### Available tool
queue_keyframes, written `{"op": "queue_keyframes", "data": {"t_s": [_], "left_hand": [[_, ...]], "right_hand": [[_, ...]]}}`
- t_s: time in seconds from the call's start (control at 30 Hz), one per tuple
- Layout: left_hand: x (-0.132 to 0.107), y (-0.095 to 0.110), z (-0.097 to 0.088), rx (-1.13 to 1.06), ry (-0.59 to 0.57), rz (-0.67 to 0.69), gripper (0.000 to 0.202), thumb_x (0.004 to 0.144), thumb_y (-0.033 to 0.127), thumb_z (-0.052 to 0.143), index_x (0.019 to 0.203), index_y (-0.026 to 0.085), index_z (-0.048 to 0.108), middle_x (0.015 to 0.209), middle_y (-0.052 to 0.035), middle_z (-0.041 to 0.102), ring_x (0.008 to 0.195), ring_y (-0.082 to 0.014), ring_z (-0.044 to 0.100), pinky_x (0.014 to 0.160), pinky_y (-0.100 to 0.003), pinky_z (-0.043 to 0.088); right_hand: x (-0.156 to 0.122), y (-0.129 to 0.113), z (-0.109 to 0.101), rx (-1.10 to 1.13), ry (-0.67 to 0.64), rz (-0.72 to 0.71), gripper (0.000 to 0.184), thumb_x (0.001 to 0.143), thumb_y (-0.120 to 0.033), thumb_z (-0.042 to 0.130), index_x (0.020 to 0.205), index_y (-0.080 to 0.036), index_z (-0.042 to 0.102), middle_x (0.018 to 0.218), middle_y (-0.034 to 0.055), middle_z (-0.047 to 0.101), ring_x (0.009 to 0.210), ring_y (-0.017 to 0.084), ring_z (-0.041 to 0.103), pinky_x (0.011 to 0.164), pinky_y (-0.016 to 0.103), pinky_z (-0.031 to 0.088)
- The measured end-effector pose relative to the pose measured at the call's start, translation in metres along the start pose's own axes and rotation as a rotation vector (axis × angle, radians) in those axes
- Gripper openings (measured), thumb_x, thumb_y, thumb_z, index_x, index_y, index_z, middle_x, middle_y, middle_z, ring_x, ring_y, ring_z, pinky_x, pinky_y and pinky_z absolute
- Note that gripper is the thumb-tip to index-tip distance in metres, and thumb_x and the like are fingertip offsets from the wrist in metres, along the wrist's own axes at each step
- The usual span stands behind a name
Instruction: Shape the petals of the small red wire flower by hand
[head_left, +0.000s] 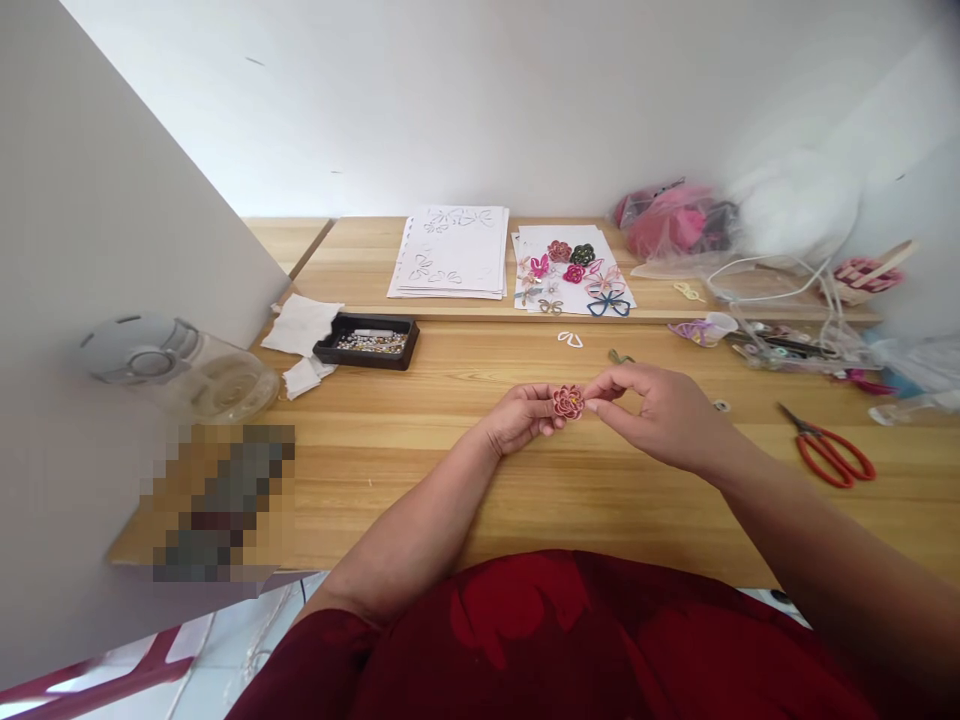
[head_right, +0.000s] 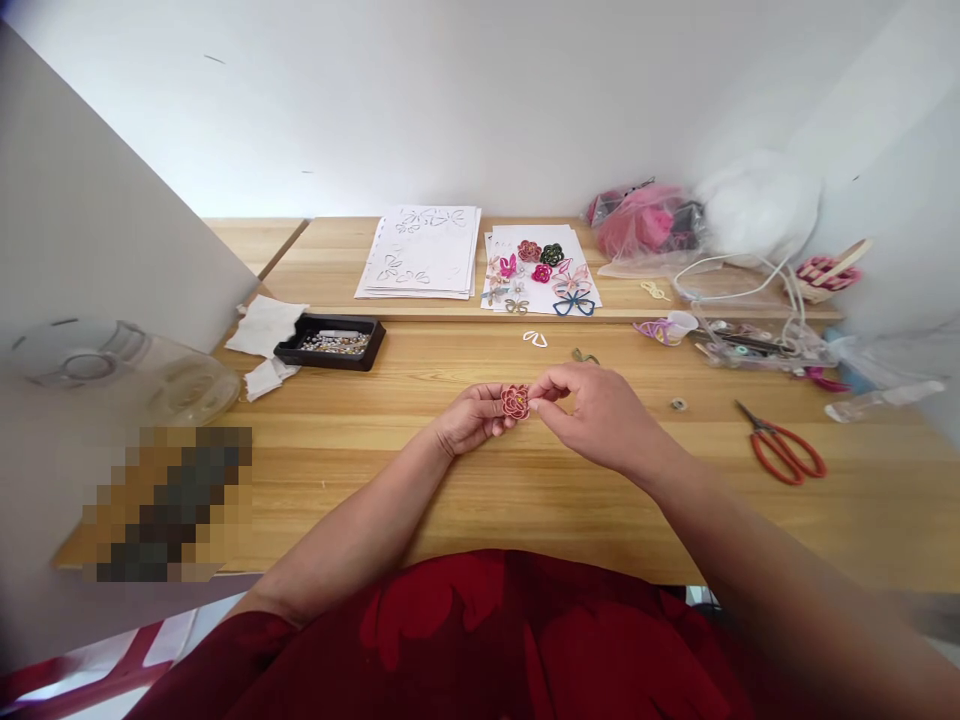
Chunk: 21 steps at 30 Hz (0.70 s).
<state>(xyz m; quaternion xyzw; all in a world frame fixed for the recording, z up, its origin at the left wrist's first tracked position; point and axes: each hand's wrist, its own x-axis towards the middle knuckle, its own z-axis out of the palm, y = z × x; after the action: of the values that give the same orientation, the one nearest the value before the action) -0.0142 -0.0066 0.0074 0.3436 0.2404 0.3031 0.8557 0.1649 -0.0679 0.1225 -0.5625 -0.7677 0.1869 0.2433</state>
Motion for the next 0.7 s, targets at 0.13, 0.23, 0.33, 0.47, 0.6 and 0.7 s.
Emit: {"op": "queue_keyframes", "data": {"t_s": [0.13,0.23,0.33,0.47,0.6,0.7], "left_hand": [[-0.0021,0.0009,0.0006,-0.024,-0.039,-0.011,0.04,0.058,0.027,0.089,0.088,0.007,0.071,0.074,-0.0062,0.069,0.055,-0.0062,0.057,0.044,-0.015,0.035],[-0.0037,0.0021,0.0012,-0.025,-0.058,-0.03,0.037,0.06,0.026,0.088,0.087,0.007,0.07,0.074,-0.0059,0.069,0.055,-0.0062,0.058,0.044,-0.015,0.036],[-0.0046,0.0032,0.0019,-0.021,-0.064,-0.046,0.038,0.061,0.025,0.088,0.088,0.007,0.07,0.074,-0.0055,0.069,0.054,-0.0061,0.058,0.043,-0.014,0.036],[-0.0055,0.0037,0.0024,-0.01,-0.068,-0.063,0.04,0.06,0.026,0.088,0.089,0.007,0.069,0.072,-0.0047,0.068,0.053,-0.0057,0.057,0.041,-0.014,0.036],[-0.006,0.0034,0.0014,-0.01,-0.073,-0.088,0.036,0.061,0.025,0.088,0.086,0.007,0.069,0.073,-0.0055,0.07,0.053,-0.0062,0.058,0.042,-0.014,0.038],[-0.0059,0.0034,0.0007,-0.03,-0.082,-0.08,0.036,0.061,0.025,0.088,0.087,0.007,0.07,0.073,-0.0058,0.07,0.054,-0.0064,0.059,0.042,-0.014,0.039]], "right_hand": [[-0.0032,-0.0009,0.0055,-0.005,0.071,-0.142,0.011,0.086,-0.025,0.061,0.093,-0.021,0.068,0.091,0.0002,0.069,0.084,0.019,0.064,0.079,0.032,0.045],[-0.003,-0.0002,0.0081,-0.052,0.095,-0.235,0.013,0.087,-0.021,0.061,0.098,-0.02,0.068,0.09,0.002,0.067,0.084,0.02,0.062,0.08,0.034,0.044],[-0.0024,0.0014,0.0084,-0.063,0.071,-0.294,0.015,0.088,-0.019,0.061,0.101,-0.02,0.068,0.092,0.0037,0.067,0.087,0.022,0.06,0.082,0.036,0.044],[-0.0018,0.0019,0.0073,-0.07,0.036,-0.374,0.016,0.092,-0.016,0.06,0.103,-0.021,0.069,0.097,0.004,0.069,0.091,0.022,0.058,0.085,0.038,0.042],[-0.0021,0.0007,0.0058,-0.08,0.065,-0.392,0.012,0.093,-0.017,0.061,0.102,-0.021,0.068,0.096,0.0038,0.068,0.089,0.022,0.057,0.085,0.038,0.042],[-0.0025,0.0005,0.0051,-0.114,0.106,-0.42,0.007,0.094,-0.018,0.061,0.097,-0.019,0.068,0.092,0.0045,0.066,0.087,0.022,0.056,0.085,0.039,0.043]]}}
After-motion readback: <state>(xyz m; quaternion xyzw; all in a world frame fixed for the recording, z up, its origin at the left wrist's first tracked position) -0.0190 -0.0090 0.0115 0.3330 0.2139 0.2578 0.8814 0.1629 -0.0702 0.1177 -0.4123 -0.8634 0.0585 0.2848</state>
